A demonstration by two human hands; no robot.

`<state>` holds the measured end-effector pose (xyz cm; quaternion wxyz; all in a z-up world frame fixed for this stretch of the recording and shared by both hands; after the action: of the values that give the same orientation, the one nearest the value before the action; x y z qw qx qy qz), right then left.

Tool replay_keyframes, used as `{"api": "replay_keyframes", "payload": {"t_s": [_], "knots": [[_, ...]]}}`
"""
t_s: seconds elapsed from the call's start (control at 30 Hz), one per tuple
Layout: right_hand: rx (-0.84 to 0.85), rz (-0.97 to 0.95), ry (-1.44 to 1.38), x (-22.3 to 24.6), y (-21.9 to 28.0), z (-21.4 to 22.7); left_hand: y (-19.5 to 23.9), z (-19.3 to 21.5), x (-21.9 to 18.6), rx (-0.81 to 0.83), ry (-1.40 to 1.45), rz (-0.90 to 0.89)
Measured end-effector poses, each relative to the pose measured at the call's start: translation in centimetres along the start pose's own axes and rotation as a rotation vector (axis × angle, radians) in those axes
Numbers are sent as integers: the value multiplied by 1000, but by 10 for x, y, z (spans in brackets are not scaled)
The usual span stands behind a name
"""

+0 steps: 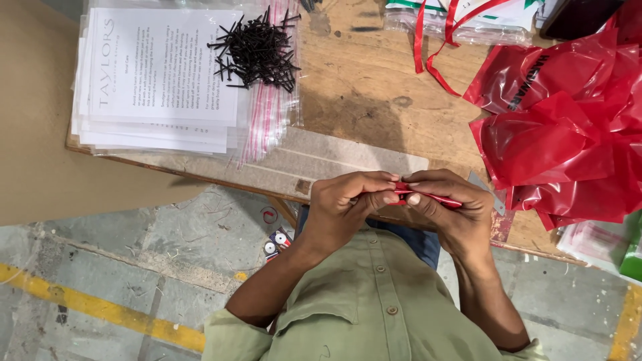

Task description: Packaging hardware components into red plastic bags using ribbons.

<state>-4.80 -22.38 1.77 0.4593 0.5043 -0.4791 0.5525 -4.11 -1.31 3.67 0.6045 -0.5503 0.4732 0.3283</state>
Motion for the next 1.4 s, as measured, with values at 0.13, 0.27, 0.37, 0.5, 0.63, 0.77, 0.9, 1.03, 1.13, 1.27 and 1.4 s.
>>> {"api": "replay_keyframes", "payload": {"t_s": [0.13, 0.27, 0.37, 0.5, 0.63, 0.77, 0.9, 1.03, 1.13, 1.27, 1.4], "knots": [[-31, -2, -46, -7, 2, -2, 1, -2, 5, -43, 32, 2], [-48, -30, -204, -21, 5, -1, 2, -4, 6, -43, 37, 57], [-55, -60, -331, -26, 5, 0, 0, -5, 2, -35, 55, 34], [-53, -135, -373, -24, 3, 4, -2, -6, 1, -51, 64, 57], [2, -211, -257, -3, -4, 6, 4, -2, 13, -56, 62, 58], [62, -223, -180, -9, -3, 5, 8, 1, 25, -72, 273, 121], [47, -171, -147, -12, -4, 5, 0, 7, 15, -119, 389, 235], [41, -187, -81, -7, -6, 4, -20, 10, -20, 132, -95, -74], [63, -217, -57, -13, -3, 4, -7, 4, 2, 180, 85, 153], [79, -294, -148, -28, 4, -3, 4, 7, 10, 132, 45, 214], [109, -360, -157, -30, 0, -8, 13, 10, 13, 59, 62, 238]]}}
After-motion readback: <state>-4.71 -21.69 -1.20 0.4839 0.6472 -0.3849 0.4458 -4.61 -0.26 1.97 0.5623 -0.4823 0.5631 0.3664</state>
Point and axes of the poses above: each hand's wrist, its own y-axis away from the middle knuckle, its own z-axis out of the back of the hand, x = y × z, the point moved 1 cm from there along -y, towards the middle knuckle, and after that the axes turned 11 degrees about y, right-handed, at the moved point
